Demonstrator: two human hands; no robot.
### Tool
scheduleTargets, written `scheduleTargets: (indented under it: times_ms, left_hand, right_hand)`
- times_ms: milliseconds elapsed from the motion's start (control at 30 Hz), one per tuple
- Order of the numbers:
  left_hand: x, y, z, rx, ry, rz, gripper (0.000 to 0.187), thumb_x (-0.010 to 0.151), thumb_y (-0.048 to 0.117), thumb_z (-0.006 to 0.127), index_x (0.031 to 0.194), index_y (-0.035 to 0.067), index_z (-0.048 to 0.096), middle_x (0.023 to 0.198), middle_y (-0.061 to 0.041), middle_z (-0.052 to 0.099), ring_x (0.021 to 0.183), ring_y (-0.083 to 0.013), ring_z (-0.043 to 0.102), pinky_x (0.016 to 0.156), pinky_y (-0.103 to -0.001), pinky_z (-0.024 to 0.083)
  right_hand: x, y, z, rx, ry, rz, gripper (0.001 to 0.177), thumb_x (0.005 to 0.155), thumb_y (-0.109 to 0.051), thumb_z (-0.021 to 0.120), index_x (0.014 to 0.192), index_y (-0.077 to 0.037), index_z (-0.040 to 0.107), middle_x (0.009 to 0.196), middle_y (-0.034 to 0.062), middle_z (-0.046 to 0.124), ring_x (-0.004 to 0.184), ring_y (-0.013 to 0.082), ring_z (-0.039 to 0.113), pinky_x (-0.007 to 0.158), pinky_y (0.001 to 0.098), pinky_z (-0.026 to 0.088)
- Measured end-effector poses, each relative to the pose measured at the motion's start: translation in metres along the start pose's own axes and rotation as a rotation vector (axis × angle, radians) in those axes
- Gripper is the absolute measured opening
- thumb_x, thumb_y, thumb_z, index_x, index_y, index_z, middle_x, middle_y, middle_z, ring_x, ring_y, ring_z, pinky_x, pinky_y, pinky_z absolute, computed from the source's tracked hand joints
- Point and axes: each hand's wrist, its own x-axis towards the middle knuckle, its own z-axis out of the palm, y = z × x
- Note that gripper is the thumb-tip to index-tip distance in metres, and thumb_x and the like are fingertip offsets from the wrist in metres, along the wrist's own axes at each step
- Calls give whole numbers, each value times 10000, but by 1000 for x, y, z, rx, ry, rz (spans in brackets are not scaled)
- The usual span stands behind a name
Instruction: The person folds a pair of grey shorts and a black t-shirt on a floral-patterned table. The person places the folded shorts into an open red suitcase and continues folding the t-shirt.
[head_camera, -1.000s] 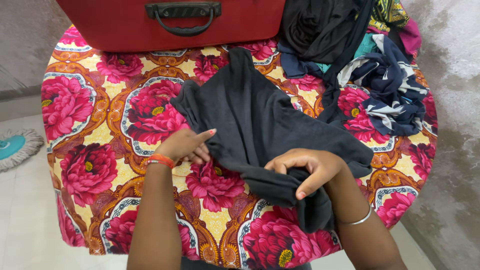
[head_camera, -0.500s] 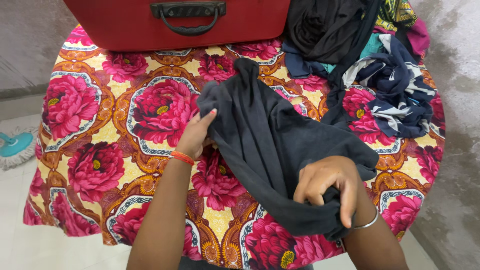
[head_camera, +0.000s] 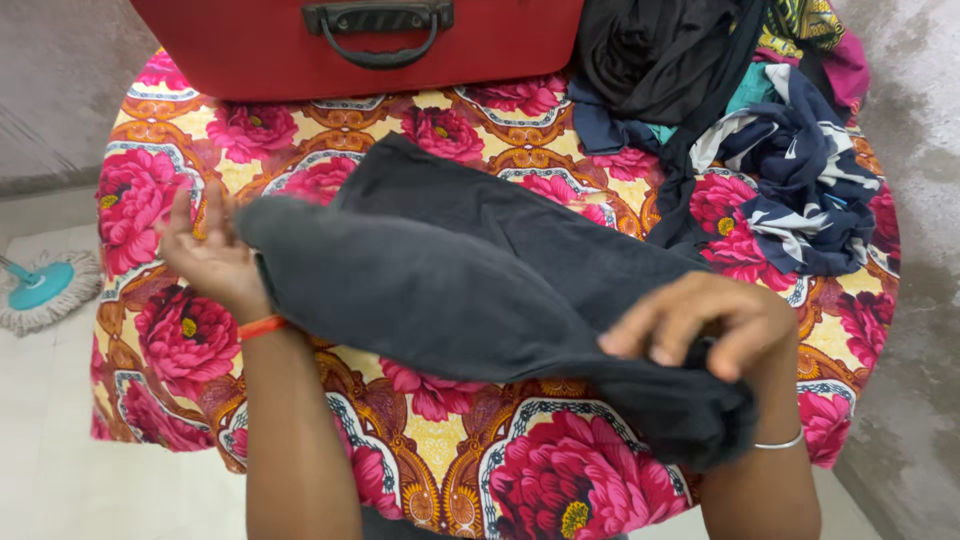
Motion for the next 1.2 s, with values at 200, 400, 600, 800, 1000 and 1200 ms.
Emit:
scheduleTargets:
  times_ms: [200, 400, 600, 800, 1000, 1200]
  left_hand:
    - [-18, -20, 21, 587, 177, 134, 327, 990, 50, 666, 1294, 33, 546, 1273, -99, 611, 1266, -290, 588, 1152, -485, 432]
    - [-55, -8, 83, 907, -372, 394, 389, 938, 107, 725, 1304, 87, 597, 1341, -111, 605, 1340, -345, 536, 1203, -487, 358]
    - [-76, -34, 93, 1025, -606, 258, 770, 803, 263, 818, 1474, 36, 515, 1468, -308, 463, 1340, -479, 424, 1100, -563, 325]
    - [-78, -62, 77, 1154, -667, 178, 726, 852, 356, 825, 1455, 61, 549, 1447, -263, 527, 1352, -449, 456, 1138, -564, 342]
    - [-77, -53, 81, 1166, -683, 194, 532, 796, 385, 864, 1202, 90, 684, 1377, -215, 581, 1300, -425, 488, 1070, -541, 389]
    - [-74, -36, 81, 1189, -654, 176, 426, 773, 351, 880, 1038, 98, 664, 1163, -134, 623, 1133, -387, 555, 945, -506, 473]
  right_hand:
    - [2, 23, -7, -416, 863, 695, 495, 893, -250, 715, 1341, -57, 631, 1385, 152, 612, 992, 203, 757, 764, 325, 613]
    - [-3, 54, -16, -765, 947, 1158, 690, 786, -288, 817, 1397, -98, 557, 1215, 139, 588, 718, 223, 733, 613, 357, 612]
    - [-6, 74, -22, -1060, 993, 1248, 863, 753, -418, 842, 1450, -67, 476, 1270, 204, 592, 820, 363, 729, 733, 445, 591]
    - [-20, 93, -32, -1308, 880, 1282, 771, 768, -520, 828, 1339, -62, 587, 1231, 267, 596, 1059, 453, 647, 881, 515, 538]
    - [-13, 91, -24, -1067, 1073, 1191, 463, 875, -328, 771, 1251, -92, 638, 1134, 188, 630, 866, 391, 772, 825, 464, 581]
    - [-16, 85, -26, -1536, 1270, 676, 324, 850, -150, 845, 1068, -20, 644, 1062, 221, 601, 973, 431, 637, 817, 487, 518]
